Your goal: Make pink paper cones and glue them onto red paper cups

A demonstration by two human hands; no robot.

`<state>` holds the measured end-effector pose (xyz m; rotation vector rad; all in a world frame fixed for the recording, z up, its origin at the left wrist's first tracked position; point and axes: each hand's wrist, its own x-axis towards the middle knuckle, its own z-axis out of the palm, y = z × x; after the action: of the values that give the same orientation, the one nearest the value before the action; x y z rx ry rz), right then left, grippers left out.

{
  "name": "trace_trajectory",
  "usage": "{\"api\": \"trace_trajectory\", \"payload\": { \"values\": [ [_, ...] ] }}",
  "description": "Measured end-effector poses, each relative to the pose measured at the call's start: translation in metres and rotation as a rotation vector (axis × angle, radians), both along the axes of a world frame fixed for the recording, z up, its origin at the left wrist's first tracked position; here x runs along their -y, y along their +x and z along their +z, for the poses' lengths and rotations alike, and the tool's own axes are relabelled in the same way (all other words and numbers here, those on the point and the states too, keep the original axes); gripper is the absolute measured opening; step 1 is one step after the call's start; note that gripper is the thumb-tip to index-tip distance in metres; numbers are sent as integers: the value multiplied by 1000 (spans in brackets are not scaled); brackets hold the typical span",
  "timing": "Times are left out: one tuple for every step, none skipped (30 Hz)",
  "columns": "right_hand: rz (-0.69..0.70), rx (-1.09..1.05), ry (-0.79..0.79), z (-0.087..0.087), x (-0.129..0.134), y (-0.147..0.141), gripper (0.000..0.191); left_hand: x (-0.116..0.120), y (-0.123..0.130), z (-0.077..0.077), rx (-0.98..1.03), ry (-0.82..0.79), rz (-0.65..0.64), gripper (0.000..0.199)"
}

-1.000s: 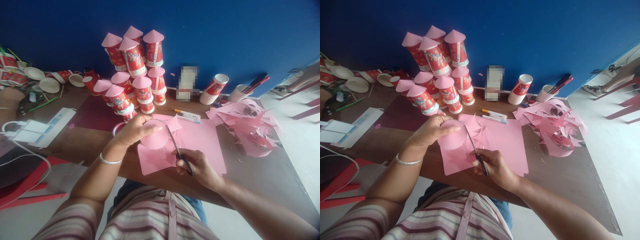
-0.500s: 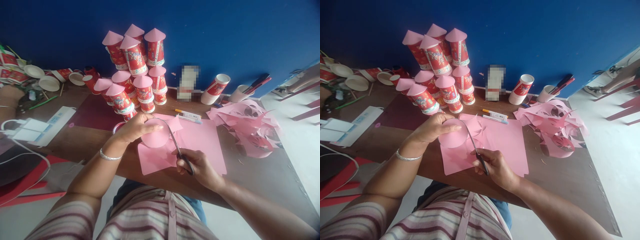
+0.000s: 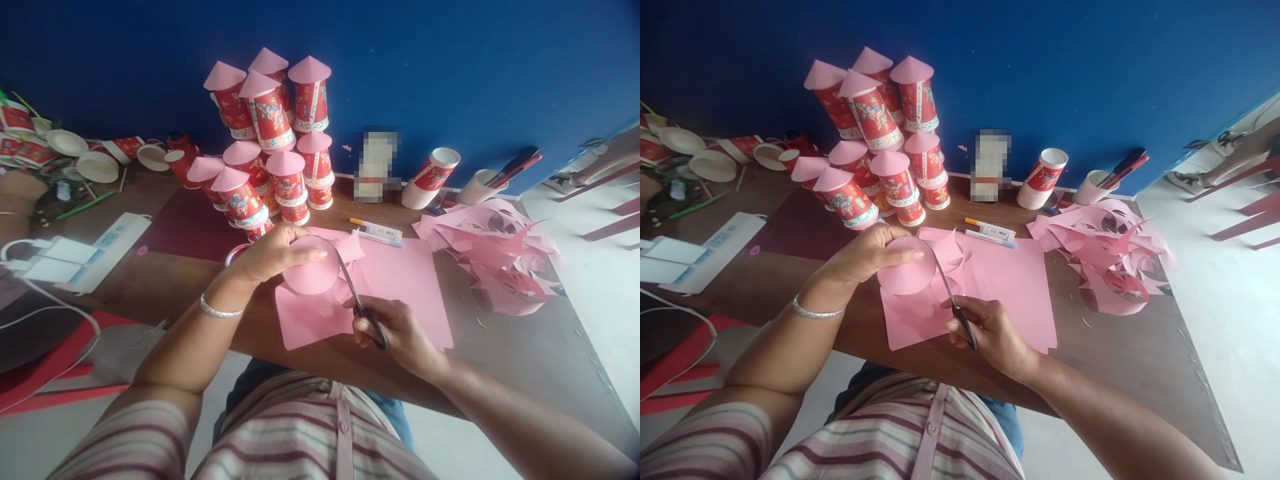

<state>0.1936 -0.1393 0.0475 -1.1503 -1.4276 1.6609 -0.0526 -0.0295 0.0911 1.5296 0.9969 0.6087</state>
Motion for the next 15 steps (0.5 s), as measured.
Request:
{"api": "trace_trajectory", "payload": {
  "values": [
    [0, 3, -5, 0, 0, 0, 46, -1, 0, 0, 1, 7, -12, 36],
    [0, 4, -10, 1, -1, 0, 46, -1, 1, 1, 3, 11, -24, 36],
    [-2, 3, -12, 1, -1, 0, 47, -2, 1, 1, 2, 13, -33, 35],
    [-5, 3, -13, 1, -1, 0, 47, -3, 1, 2, 1, 12, -40, 34],
    [-8, 2, -11, 0, -1, 0, 47, -4, 2, 2, 0, 9, -48, 32],
    [-12, 2, -8, 0, 0, 0, 47, -4, 2, 3, 0, 6, -56, 32],
    [-15, 1, -6, 0, 0, 0, 46, -5, 2, 4, -1, 2, -62, 31],
    [-18, 0, -7, 0, 0, 0, 46, -5, 2, 4, -3, 0, -65, 31],
    [-17, -2, -8, 0, 0, 0, 46, -6, 1, 4, -7, -2, -67, 31],
    [-17, -5, -8, 1, 0, 0, 46, -6, 1, 4, -12, -5, -66, 31],
    [-17, -6, -7, 1, 0, 0, 46, -7, 1, 4, -16, -8, -65, 31],
    [-18, -6, -5, 2, 0, 0, 47, -7, 2, 4, -18, -11, -62, 31],
    [-19, -4, -1, 2, 0, 0, 47, -7, 2, 4, -20, -15, -61, 32],
    [-22, -1, 3, 2, 0, 0, 47, -8, 3, 4, -21, -18, -60, 32],
    [-26, 2, 5, 2, 0, 0, 47, -9, 4, 4, -24, -20, -59, 33]
  ]
}}
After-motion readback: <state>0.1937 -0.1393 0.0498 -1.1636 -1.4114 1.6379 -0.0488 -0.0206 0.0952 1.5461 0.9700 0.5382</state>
